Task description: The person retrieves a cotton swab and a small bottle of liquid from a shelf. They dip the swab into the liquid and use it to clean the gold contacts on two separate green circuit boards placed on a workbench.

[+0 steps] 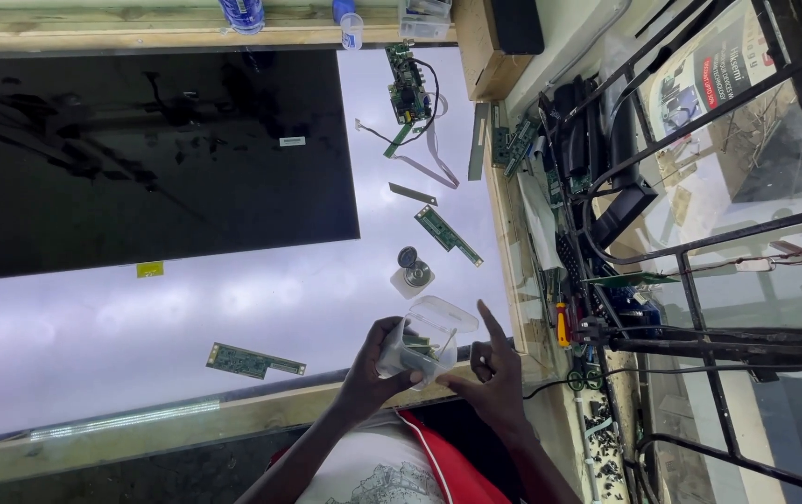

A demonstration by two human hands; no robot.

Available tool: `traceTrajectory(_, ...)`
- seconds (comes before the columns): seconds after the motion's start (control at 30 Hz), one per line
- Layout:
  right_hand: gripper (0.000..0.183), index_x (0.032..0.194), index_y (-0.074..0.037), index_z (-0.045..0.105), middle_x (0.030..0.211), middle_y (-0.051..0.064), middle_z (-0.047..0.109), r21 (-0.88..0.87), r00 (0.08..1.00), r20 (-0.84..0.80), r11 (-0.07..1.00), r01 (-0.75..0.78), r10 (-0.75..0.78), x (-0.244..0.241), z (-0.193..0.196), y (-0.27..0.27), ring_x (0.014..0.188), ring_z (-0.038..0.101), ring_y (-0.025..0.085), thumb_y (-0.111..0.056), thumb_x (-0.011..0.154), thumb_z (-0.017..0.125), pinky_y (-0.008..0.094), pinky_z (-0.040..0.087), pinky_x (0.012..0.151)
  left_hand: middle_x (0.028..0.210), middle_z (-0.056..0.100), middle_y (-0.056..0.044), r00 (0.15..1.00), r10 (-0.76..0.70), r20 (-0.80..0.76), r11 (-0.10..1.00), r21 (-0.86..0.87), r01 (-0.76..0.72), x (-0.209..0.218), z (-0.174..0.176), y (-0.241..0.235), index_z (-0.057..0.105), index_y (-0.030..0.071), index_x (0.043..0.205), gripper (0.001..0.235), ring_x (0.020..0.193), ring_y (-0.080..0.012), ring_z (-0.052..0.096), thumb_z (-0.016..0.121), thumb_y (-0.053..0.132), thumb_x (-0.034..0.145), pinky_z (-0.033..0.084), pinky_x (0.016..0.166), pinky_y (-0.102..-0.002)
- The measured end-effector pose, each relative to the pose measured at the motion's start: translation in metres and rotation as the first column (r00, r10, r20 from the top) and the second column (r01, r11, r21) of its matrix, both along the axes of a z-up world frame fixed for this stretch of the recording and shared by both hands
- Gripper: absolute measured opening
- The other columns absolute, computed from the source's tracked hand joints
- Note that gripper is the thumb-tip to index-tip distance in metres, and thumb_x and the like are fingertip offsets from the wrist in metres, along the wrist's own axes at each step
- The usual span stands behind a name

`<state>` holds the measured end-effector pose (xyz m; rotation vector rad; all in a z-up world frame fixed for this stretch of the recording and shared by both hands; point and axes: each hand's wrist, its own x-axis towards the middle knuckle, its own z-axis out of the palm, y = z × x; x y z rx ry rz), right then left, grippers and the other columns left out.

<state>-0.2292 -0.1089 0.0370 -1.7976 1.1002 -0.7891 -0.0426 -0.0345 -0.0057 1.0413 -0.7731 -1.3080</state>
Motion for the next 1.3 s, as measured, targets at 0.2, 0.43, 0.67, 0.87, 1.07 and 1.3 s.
traceTrajectory(0.2, 0.076, 0.132, -0.022, 0.059, 0.059, -0.005, 0.038, -0.116, 0.972, -0.187, 0.980, -0.163, 0.140, -0.014, -0.022, 0.000, 0.051, 0.033, 0.007, -0.041, 0.065, 0.090, 0.022, 0.033, 0.049, 0.110, 0.057, -0.004, 0.998, 0.023, -0.065, 0.989, 0.148, -0.013, -0.012, 0.001, -0.006, 0.048, 0.010, 0.129, 0.063, 0.096, -0.0133, 0.055, 0.080, 0.020, 0.075, 0.050, 0.080, -0.026)
traceTrajectory(0.43, 0.097, 0.145, -0.025, 0.040, 0.057, -0.003, 0.059, -0.285, 0.859, -0.511, 0.937, -0.201, 0.029, -0.018, -0.053, 0.013, 0.046, 0.061, 0.011, -0.062, 0.066, 0.083, 0.032, 0.050, 0.048, 0.110, 0.060, -0.007, 0.992, 0.066, -0.108, 0.947, 0.320, -0.028, -0.023, -0.007, -0.011, 0.049, 0.011, 0.128, 0.067, 0.095, -0.0173, 0.059, 0.081, 0.025, 0.070, 0.053, 0.079, -0.029)
traceTrajectory(0.67, 0.088, 0.139, -0.017, 0.049, 0.052, -0.004, 0.055, -0.496, 0.910, -0.412, 0.828, -0.262, 0.041, -0.035, -0.052, -0.011, 0.041, 0.055, 0.009, -0.054, 0.069, 0.085, 0.028, 0.045, 0.043, 0.113, 0.058, -0.007, 0.984, -0.037, -0.173, 0.924, 0.369, 0.100, -0.030, 0.007, -0.017, 0.046, 0.012, 0.132, 0.068, 0.097, -0.0176, 0.057, 0.078, 0.026, 0.073, 0.051, 0.082, -0.029)
traceTrajectory(0.87, 0.091, 0.148, -0.015, 0.036, 0.057, -0.003, 0.053, -0.473, 0.866, -0.437, 0.881, 0.010, -0.244, -0.042, -0.105, -0.112, 0.042, 0.044, 0.010, -0.052, 0.076, 0.076, 0.028, 0.041, 0.044, 0.151, 0.033, -0.007, 0.903, -0.206, 0.376, 0.962, 0.246, 0.117, -0.023, -0.017, -0.010, 0.029, 0.019, 0.146, 0.080, 0.139, -0.0276, 0.042, 0.062, 0.053, 0.082, 0.046, 0.102, -0.046)
traceTrajectory(1.07, 0.098, 0.153, -0.018, 0.032, 0.076, 0.003, 0.072, -0.612, 0.681, -0.593, 0.790, -0.034, -0.430, -0.008, -0.135, -0.176, 0.059, 0.067, 0.026, -0.044, 0.075, 0.084, 0.040, 0.049, 0.051, 0.108, 0.069, 0.001, 0.822, -0.214, 0.527, 0.923, 0.385, -0.006, 0.009, -0.059, 0.043, 0.058, 0.020, 0.120, 0.037, 0.103, -0.0156, 0.068, 0.062, 0.036, 0.087, 0.053, 0.080, -0.034)
traceTrajectory(1.3, 0.065, 0.138, -0.011, 0.035, 0.083, 0.008, 0.068, -0.372, 0.907, -0.364, 0.926, 0.065, -0.210, 0.015, -0.099, -0.138, 0.074, 0.068, 0.033, -0.035, 0.086, 0.065, 0.050, 0.052, 0.071, 0.091, 0.075, -0.009, 0.636, 0.317, 0.703, 0.770, 0.201, -0.606, 0.058, -0.080, 0.122, 0.070, 0.016, 0.109, 0.023, 0.090, -0.0263, 0.073, 0.065, 0.014, 0.086, 0.056, 0.072, -0.034)
